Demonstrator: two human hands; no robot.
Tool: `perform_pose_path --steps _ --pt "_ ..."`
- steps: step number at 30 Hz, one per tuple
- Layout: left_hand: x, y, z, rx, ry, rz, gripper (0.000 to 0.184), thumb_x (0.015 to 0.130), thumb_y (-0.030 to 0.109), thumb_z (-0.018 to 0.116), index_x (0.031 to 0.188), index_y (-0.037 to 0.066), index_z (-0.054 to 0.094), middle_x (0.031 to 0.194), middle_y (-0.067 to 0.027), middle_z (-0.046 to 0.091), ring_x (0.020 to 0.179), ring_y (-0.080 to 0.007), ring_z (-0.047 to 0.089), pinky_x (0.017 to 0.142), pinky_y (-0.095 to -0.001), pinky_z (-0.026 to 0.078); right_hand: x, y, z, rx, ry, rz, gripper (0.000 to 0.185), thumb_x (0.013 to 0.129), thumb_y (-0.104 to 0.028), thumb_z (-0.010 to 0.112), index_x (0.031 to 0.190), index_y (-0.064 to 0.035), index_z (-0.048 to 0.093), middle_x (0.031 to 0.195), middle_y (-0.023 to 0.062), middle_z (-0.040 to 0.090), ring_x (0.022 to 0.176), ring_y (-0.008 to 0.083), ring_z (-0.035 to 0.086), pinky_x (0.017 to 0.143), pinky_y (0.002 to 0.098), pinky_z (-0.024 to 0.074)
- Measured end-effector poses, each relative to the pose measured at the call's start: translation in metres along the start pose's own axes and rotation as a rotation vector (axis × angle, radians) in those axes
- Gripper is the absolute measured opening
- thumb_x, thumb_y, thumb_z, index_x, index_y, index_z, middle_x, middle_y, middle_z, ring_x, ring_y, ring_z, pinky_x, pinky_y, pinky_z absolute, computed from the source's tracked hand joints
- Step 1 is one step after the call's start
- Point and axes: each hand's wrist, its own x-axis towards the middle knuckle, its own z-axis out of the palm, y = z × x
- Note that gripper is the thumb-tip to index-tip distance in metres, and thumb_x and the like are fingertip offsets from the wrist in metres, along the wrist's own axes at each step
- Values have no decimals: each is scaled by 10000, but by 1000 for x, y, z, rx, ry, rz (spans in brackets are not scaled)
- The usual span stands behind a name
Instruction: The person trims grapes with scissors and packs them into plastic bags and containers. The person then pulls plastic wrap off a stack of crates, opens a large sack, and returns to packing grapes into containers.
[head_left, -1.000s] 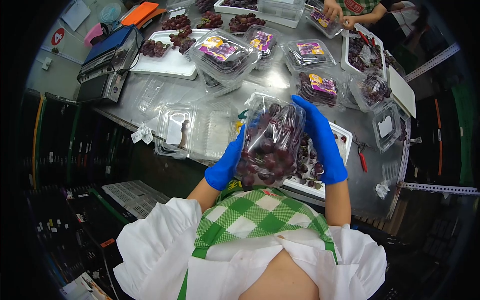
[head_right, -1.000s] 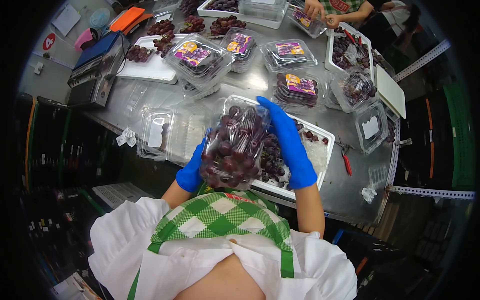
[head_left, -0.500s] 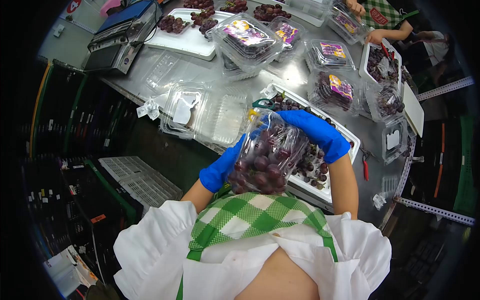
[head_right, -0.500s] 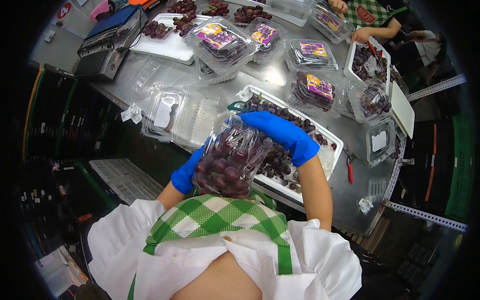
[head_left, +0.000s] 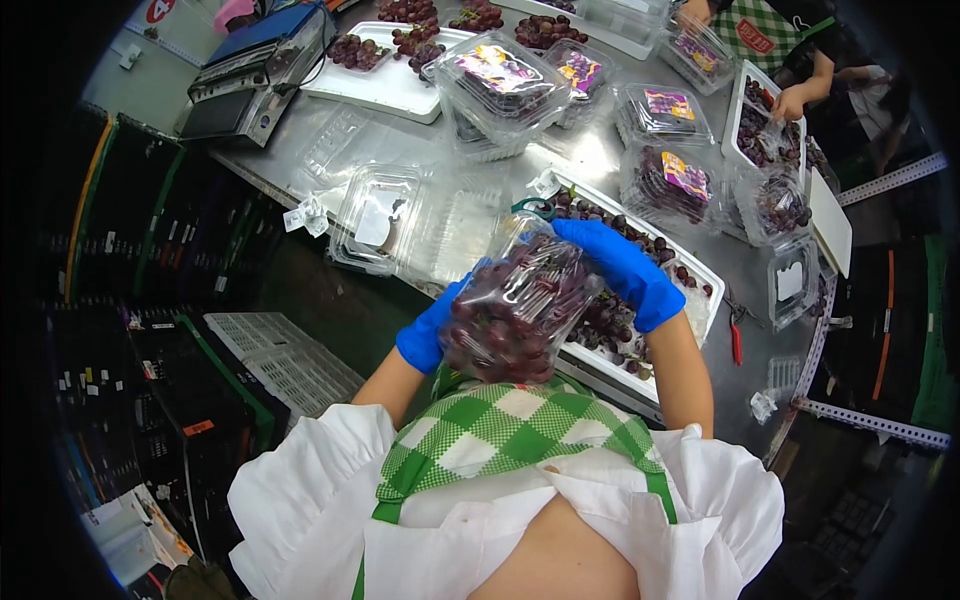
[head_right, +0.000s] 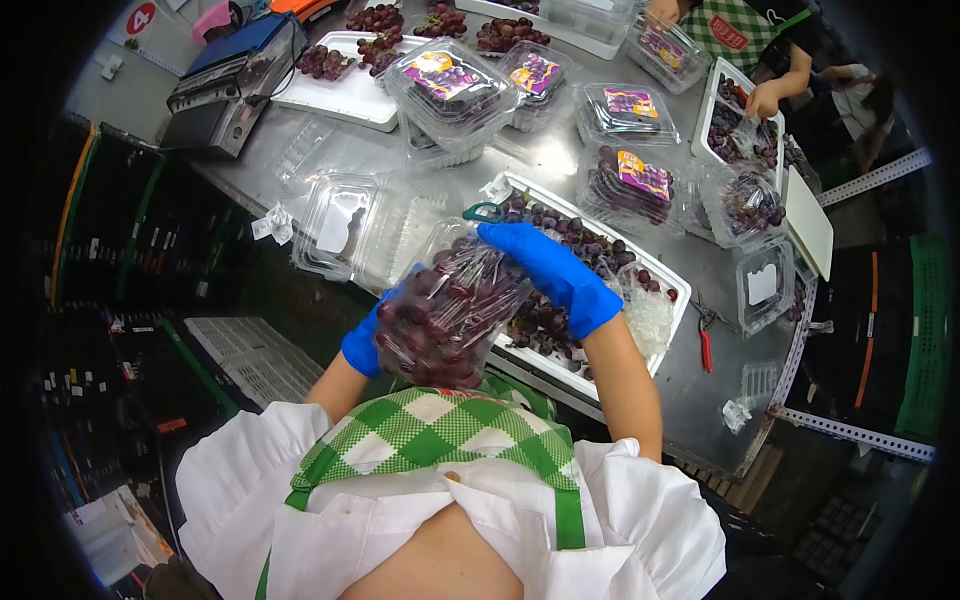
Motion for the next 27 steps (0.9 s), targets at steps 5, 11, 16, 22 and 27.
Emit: perform_pose_path --steps 5,11,16,22,27 --pt "3 2 -34 -1 -113 -112 403 891 211 234 1253 37 268 1275 -85 309 1171 -185 280 1018 -307 149 -15 7 27 224 74 -32 352 836 -296 426 1049 -33 525 944 37 564 814 105 512 743 243 398" --pt "-13 2 -55 -462 -178 -209 400 889 201 285 1239 9 287 1243 -104 360 1097 -180 394 938 -302 316 -32 38 42 227 159 -110 339 797 -171 532 1098 -20 488 946 45 561 811 105 512 711 234 415" --pt "3 36 -20 -260 41 -732 359 879 171 340 1192 -5 354 1168 -124 437 983 -170 480 851 -282 401 -59 44 54 338 213 -102 276 765 -127 571 1020 -26 543 900 56 580 780 101 524 691 237 425" --pt "14 23 -28 -256 -49 -694 278 826 83 439 1089 -4 465 1050 -100 514 927 -154 502 816 -260 408 -63 47 42 432 312 -126 265 744 -93 579 1000 -33 547 848 63 584 748 101 529 662 230 424" --pt "26 50 -9 58 86 -782 262 804 96 483 1051 11 504 990 -86 548 877 -154 528 783 -255 419 -67 33 27 351 285 -96 306 728 -79 567 1029 -57 520 809 46 569 719 92 521 623 217 412"
